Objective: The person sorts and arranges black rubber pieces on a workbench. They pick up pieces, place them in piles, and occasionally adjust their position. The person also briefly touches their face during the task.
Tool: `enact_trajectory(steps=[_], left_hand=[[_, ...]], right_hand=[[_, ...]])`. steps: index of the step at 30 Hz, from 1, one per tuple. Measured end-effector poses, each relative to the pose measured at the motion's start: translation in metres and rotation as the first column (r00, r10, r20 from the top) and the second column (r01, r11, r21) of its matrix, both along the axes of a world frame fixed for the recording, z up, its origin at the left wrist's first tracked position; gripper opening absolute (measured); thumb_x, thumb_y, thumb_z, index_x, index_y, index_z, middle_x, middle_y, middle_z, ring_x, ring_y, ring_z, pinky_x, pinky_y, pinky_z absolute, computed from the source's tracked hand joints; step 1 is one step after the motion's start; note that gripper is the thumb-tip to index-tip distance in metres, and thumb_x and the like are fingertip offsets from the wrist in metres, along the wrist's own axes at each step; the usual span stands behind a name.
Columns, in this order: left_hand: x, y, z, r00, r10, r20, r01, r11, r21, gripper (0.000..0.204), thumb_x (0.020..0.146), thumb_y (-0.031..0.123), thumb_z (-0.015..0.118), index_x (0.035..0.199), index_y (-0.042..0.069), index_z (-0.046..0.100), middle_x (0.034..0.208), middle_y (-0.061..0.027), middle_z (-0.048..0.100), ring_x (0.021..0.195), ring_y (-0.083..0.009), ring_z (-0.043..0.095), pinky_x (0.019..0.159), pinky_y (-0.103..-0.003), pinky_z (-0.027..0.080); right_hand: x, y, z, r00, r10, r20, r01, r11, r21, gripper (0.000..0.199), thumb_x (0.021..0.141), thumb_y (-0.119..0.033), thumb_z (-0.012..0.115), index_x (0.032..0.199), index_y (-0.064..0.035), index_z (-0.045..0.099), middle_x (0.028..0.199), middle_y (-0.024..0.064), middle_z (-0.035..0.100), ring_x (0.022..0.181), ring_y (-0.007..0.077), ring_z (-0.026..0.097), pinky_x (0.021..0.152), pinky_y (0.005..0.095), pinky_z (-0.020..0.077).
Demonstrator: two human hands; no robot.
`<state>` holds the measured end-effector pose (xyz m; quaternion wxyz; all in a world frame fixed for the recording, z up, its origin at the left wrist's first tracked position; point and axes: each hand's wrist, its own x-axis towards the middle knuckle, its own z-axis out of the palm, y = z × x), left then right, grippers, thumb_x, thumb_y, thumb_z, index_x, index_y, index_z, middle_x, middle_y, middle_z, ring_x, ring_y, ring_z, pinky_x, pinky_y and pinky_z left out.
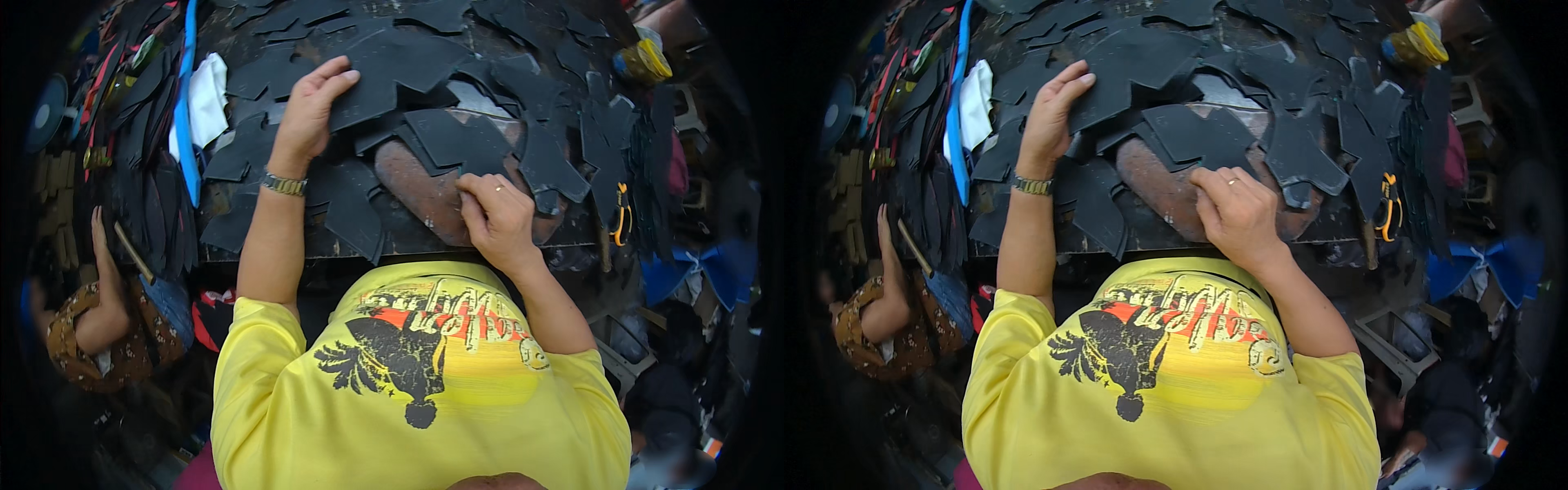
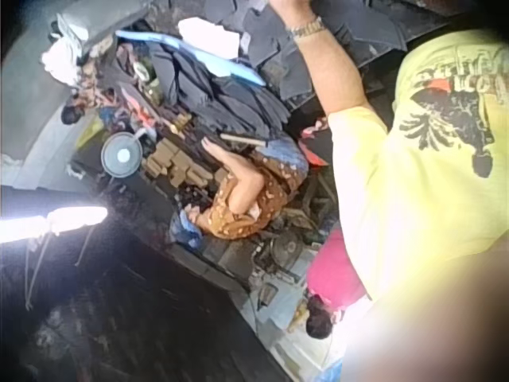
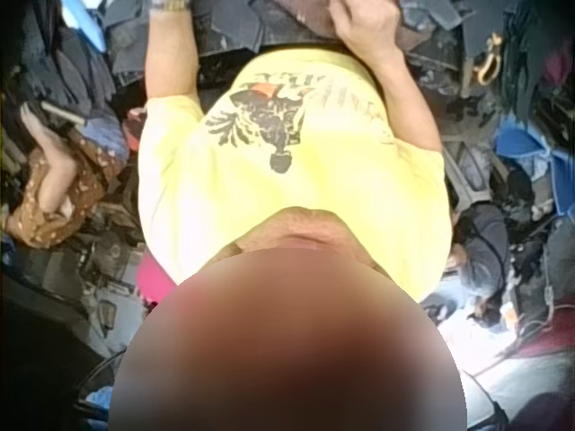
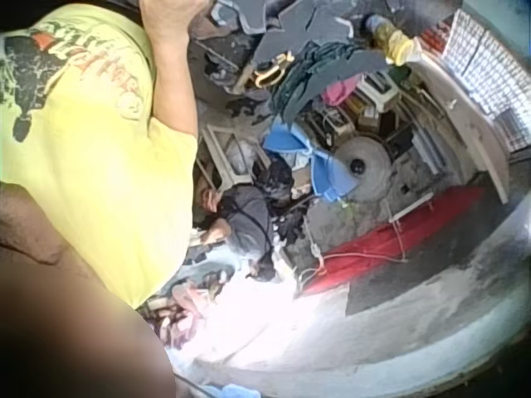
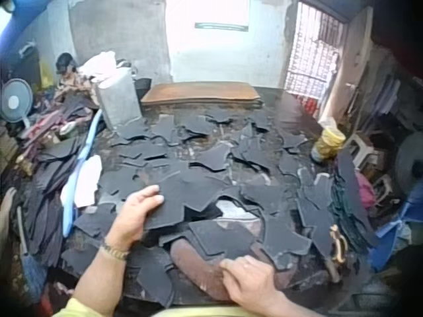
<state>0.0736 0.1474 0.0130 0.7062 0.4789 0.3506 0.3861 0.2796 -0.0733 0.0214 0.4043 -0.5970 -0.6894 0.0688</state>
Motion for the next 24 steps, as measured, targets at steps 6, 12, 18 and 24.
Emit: enact_trajectory(steps=[6, 12, 18, 24], left_hand=[[0.0023, -0.0048, -0.0004, 0.998, -0.047, 0.037, 0.047, 0.999, 0.011, 0.050, 0.096, 0.009, 0.067, 0.139, -0.012, 0.051, 0.124, -0.0137, 0.067, 0.108, -0.0149, 0.067, 0.096, -0.026, 0.053], [0.0017, -0.0050, -0.0003, 0.990, -0.127, 0.056, 0.128, 0.991, -0.023, 0.048, 0.097, 0.010, 0.066, 0.140, -0.008, 0.053, 0.127, -0.0113, 0.066, 0.111, -0.0131, 0.065, 0.099, -0.025, 0.051], [0.0023, -0.0061, -0.0005, 0.991, -0.123, 0.045, 0.124, 0.992, -0.017, 0.050, 0.096, 0.011, 0.068, 0.140, -0.008, 0.053, 0.127, -0.0108, 0.065, 0.114, -0.0137, 0.063, 0.101, -0.026, 0.049], [0.0035, 0.0030, 0.0006, 0.928, 0.332, 0.167, -0.344, 0.938, 0.049, 0.044, 0.094, 0.008, 0.068, 0.132, -0.008, 0.056, 0.119, -0.0101, 0.066, 0.109, -0.0174, 0.064, 0.100, -0.029, 0.049]], right_hand=[[-0.0020, 0.0011, 0.0022, 1.000, -0.006, 0.016, 0.006, 1.000, -0.007, 0.014, 0.083, -0.001, 0.071, 0.096, -0.0043, 0.067, 0.073, 0.0094, 0.062, 0.065, 0.0277, 0.061, 0.059, 0.0378, 0.0480], [-0.0028, 0.0011, 0.0050, 0.999, 0.010, 0.038, -0.009, 1.000, -0.014, 0.014, 0.085, 0.003, 0.069, 0.098, -0.0006, 0.068, 0.075, 0.0110, 0.063, 0.063, 0.0262, 0.060, 0.058, 0.0346, 0.0461], [-0.0028, 0.0012, 0.0046, 0.999, 0.002, 0.044, -0.003, 1.000, 0.003, 0.013, 0.085, 0.003, 0.070, 0.097, -0.0006, 0.068, 0.074, 0.0111, 0.062, 0.063, 0.0263, 0.060, 0.058, 0.0348, 0.0462], [-0.0027, 0.0004, 0.0015, 0.997, -0.020, 0.073, 0.018, 1.000, 0.026, 0.015, 0.083, -0.004, 0.072, 0.097, -0.0054, 0.067, 0.073, 0.0094, 0.061, 0.065, 0.0282, 0.062, 0.058, 0.0381, 0.0481]])
